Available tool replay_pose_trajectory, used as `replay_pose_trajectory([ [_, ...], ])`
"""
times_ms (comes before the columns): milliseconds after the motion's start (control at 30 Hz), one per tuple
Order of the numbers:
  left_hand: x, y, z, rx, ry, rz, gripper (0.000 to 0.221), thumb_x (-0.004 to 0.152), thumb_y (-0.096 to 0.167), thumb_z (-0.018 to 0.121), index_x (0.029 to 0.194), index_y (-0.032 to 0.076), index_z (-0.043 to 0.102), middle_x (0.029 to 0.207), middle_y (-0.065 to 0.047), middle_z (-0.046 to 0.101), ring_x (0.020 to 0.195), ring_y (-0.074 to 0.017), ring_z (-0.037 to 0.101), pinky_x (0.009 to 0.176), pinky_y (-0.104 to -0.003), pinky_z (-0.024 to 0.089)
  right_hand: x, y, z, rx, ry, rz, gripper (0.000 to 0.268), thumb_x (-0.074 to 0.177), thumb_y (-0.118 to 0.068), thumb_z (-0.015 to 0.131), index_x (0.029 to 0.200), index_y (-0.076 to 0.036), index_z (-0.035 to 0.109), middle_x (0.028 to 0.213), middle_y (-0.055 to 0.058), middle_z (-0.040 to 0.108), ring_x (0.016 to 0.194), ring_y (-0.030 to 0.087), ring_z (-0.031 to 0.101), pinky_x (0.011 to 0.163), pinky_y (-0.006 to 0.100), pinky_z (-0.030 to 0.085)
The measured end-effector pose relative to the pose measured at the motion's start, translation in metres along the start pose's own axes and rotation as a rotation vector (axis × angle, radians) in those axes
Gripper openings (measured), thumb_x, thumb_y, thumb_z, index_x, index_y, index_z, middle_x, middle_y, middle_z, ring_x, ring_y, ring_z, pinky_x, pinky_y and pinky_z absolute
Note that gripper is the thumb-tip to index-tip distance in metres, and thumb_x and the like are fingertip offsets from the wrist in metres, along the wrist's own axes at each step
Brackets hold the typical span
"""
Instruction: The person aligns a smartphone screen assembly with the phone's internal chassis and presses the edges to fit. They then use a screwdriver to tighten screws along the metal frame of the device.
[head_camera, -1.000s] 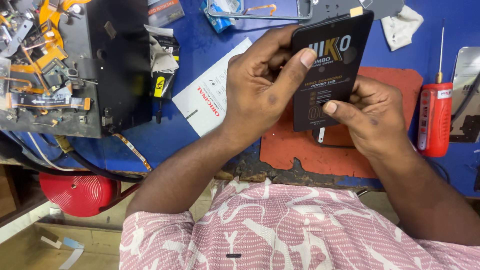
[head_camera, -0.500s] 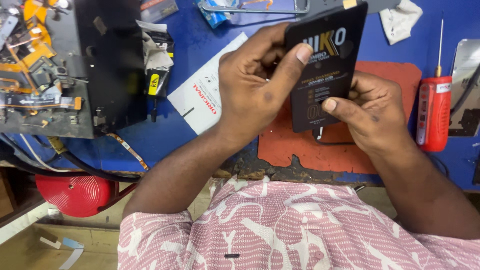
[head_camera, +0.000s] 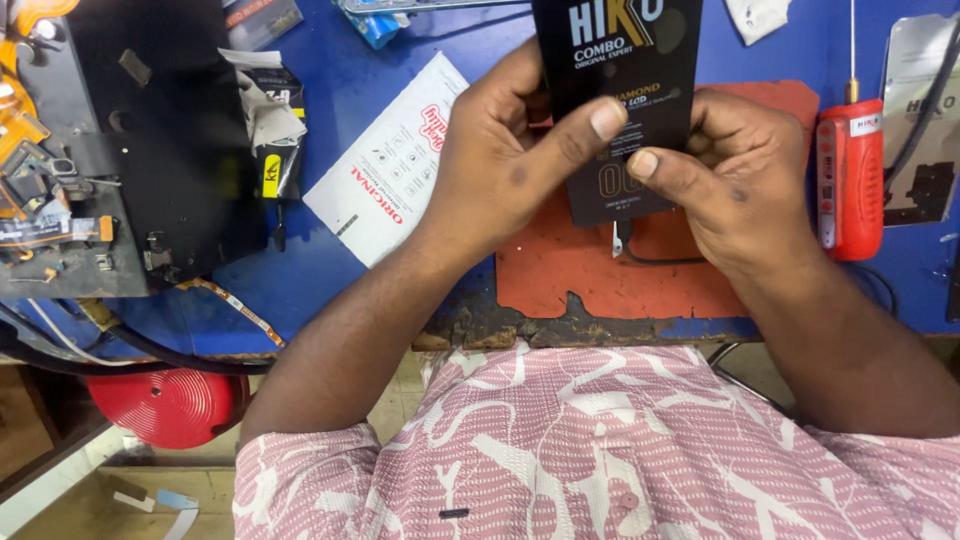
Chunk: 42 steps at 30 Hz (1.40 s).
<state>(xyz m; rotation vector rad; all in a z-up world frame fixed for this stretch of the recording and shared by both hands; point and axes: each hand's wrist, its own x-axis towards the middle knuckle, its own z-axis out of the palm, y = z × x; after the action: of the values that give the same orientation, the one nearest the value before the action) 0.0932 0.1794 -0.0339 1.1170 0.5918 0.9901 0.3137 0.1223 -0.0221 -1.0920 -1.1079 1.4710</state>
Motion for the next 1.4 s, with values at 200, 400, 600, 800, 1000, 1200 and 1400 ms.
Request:
replay_pose_trajectory([
  [200, -0.001, -0.007, 0.003, 0.081, 0.019, -0.031, 0.024, 0.105, 0.013, 0.076, 0.121, 0.002, 0.064, 0.108, -0.005, 0.074, 0.102, -0.0095, 0.071, 0.096, -0.028, 0.061, 0.001, 0.001, -0.001, -0.030, -0.004, 0.010, 0.015, 0.106, -0.002, 0.073, 0.116, 0.005, 0.067, 0.110, 0.010, 0.073, 0.098, 0.011, 0.071, 0.091, 0.024, 0.060],
  [400, -0.002, -0.008, 0.004, 0.100, 0.068, 0.016, 0.024, 0.106, 0.011, 0.075, 0.125, 0.002, 0.065, 0.108, -0.005, 0.074, 0.101, -0.0088, 0.071, 0.094, -0.027, 0.060, 0.004, -0.002, 0.000, 0.063, -0.017, 0.066, 0.019, 0.106, -0.003, 0.072, 0.122, 0.005, 0.066, 0.113, 0.011, 0.073, 0.100, 0.010, 0.070, 0.089, 0.023, 0.059],
  [600, 0.000, -0.008, -0.005, 0.000, 0.221, 0.123, 0.019, 0.112, 0.010, 0.073, 0.122, -0.002, 0.061, 0.113, -0.007, 0.072, 0.105, -0.0098, 0.069, 0.099, -0.026, 0.058, 0.009, -0.012, -0.004, 0.009, -0.037, 0.083, 0.022, 0.108, -0.006, 0.068, 0.127, 0.005, 0.066, 0.110, 0.012, 0.074, 0.094, 0.013, 0.074, 0.087, 0.026, 0.063],
  [800, 0.002, -0.007, -0.006, -0.085, 0.307, 0.148, 0.019, 0.113, 0.012, 0.070, 0.121, 0.000, 0.057, 0.106, -0.006, 0.071, 0.098, -0.0091, 0.070, 0.091, -0.025, 0.060, 0.006, -0.019, -0.007, -0.188, -0.050, 0.209, 0.016, 0.100, -0.005, 0.070, 0.113, 0.004, 0.069, 0.097, 0.010, 0.075, 0.088, 0.012, 0.074, 0.078, 0.023, 0.061],
  [1000, 0.001, -0.007, -0.003, -0.090, 0.334, 0.159, 0.020, 0.113, 0.010, 0.070, 0.120, -0.002, 0.057, 0.105, -0.008, 0.071, 0.095, -0.0096, 0.070, 0.089, -0.025, 0.060, 0.006, -0.011, -0.006, -0.236, -0.021, 0.183, 0.013, 0.100, -0.003, 0.076, 0.109, 0.006, 0.072, 0.091, 0.008, 0.071, 0.078, 0.009, 0.066, 0.068, 0.021, 0.053],
  [1200, 0.001, -0.004, -0.002, -0.043, 0.336, 0.127, 0.022, 0.111, 0.013, 0.070, 0.120, -0.002, 0.056, 0.103, -0.009, 0.073, 0.093, -0.0100, 0.073, 0.086, -0.025, 0.063, 0.006, -0.005, -0.006, -0.241, -0.010, 0.124, 0.010, 0.101, -0.002, 0.075, 0.106, 0.006, 0.071, 0.089, 0.006, 0.069, 0.076, 0.008, 0.063, 0.066, 0.020, 0.051],
  [1400, 0.000, -0.007, -0.002, -0.039, 0.322, 0.122, 0.023, 0.111, 0.014, 0.070, 0.120, -0.001, 0.055, 0.104, -0.009, 0.073, 0.093, -0.0095, 0.073, 0.085, -0.025, 0.063, 0.003, -0.002, -0.007, -0.264, -0.025, 0.101, 0.009, 0.103, -0.001, 0.074, 0.106, 0.006, 0.071, 0.086, 0.006, 0.068, 0.073, 0.006, 0.061, 0.067, 0.020, 0.049],
])
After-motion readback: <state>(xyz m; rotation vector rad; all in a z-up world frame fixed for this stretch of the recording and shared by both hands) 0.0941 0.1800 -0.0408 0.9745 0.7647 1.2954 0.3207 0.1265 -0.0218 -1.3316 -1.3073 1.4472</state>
